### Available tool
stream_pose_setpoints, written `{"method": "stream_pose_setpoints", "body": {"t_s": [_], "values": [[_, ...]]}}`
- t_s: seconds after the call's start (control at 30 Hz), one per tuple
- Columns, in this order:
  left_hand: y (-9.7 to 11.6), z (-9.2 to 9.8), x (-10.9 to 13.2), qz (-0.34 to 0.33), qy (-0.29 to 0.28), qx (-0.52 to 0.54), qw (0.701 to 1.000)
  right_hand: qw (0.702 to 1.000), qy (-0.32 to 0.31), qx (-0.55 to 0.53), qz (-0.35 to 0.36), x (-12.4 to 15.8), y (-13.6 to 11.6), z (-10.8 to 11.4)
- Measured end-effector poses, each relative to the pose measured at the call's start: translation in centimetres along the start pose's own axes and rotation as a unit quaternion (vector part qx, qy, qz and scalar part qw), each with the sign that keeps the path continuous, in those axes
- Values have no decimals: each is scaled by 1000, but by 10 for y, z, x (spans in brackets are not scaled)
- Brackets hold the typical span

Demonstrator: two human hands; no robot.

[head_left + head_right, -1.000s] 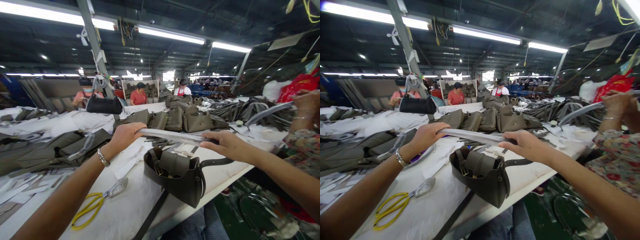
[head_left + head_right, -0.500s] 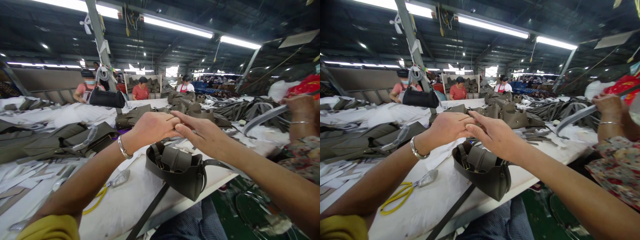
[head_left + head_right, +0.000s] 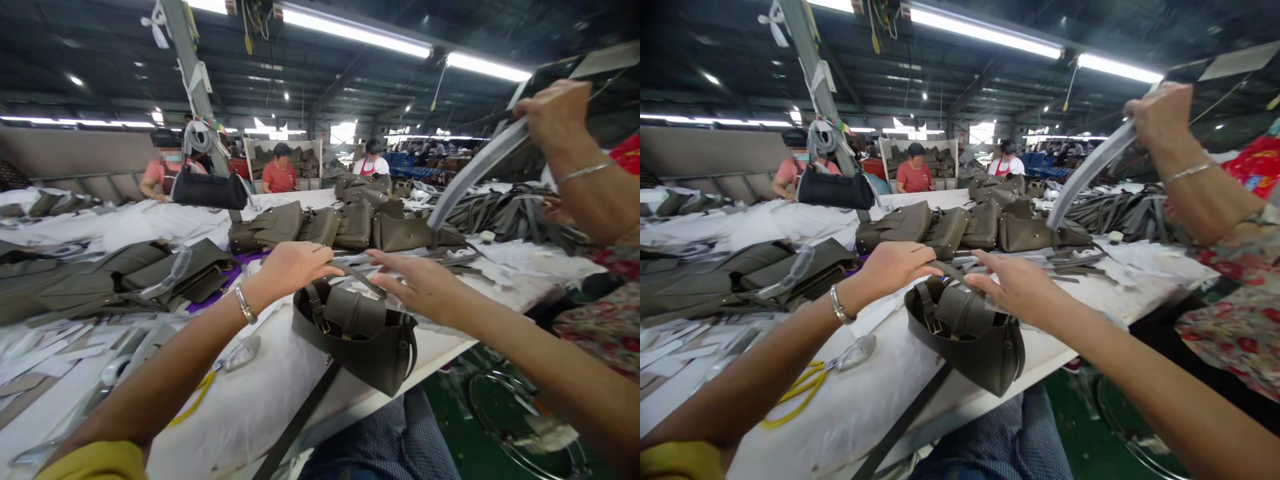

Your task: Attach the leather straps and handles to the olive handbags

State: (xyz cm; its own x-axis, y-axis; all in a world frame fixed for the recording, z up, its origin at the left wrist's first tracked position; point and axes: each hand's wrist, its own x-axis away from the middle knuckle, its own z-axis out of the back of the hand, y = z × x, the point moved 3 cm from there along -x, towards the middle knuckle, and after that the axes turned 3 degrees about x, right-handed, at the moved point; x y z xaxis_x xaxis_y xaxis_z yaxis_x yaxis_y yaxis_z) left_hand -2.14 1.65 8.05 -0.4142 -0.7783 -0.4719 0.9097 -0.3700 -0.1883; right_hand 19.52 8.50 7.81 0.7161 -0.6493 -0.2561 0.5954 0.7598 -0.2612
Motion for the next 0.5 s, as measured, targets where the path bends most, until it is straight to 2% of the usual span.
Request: {"method": "stream_pose_setpoints", "body": {"t_s": [0.03, 0.07, 0.13, 0.2, 0.27, 0.3, 0.33, 0.43, 0.5], "values": [[6, 0, -6, -11, 9, 22, 1000, 998, 3, -55, 20, -4, -13, 1], [9, 1, -10, -22, 20, 55, 998, 992, -20, -122, 33, -8, -23, 0], [9, -2, -11, -26, 45, 149, 987, 965, -63, -253, 38, -13, -31, -4], [-1, -9, -2, 23, 74, 235, 969, 933, -66, -354, -1, -12, -20, -12], [-13, -23, 14, 95, 82, 253, 959, 901, -33, -428, -60, -6, 1, -24], [-17, -31, 22, 107, 62, 240, 963, 884, -21, -460, -85, -3, 10, -32], [-17, -41, 29, 90, 25, 220, 971, 867, -15, -487, -104, 0, 18, -40], [-8, -67, 39, -61, -130, 167, 975, 838, -6, -533, -120, 7, 24, -60], [-2, -75, 36, -129, -182, 132, 966, 835, 7, -540, -109, 7, 21, -65]]}}
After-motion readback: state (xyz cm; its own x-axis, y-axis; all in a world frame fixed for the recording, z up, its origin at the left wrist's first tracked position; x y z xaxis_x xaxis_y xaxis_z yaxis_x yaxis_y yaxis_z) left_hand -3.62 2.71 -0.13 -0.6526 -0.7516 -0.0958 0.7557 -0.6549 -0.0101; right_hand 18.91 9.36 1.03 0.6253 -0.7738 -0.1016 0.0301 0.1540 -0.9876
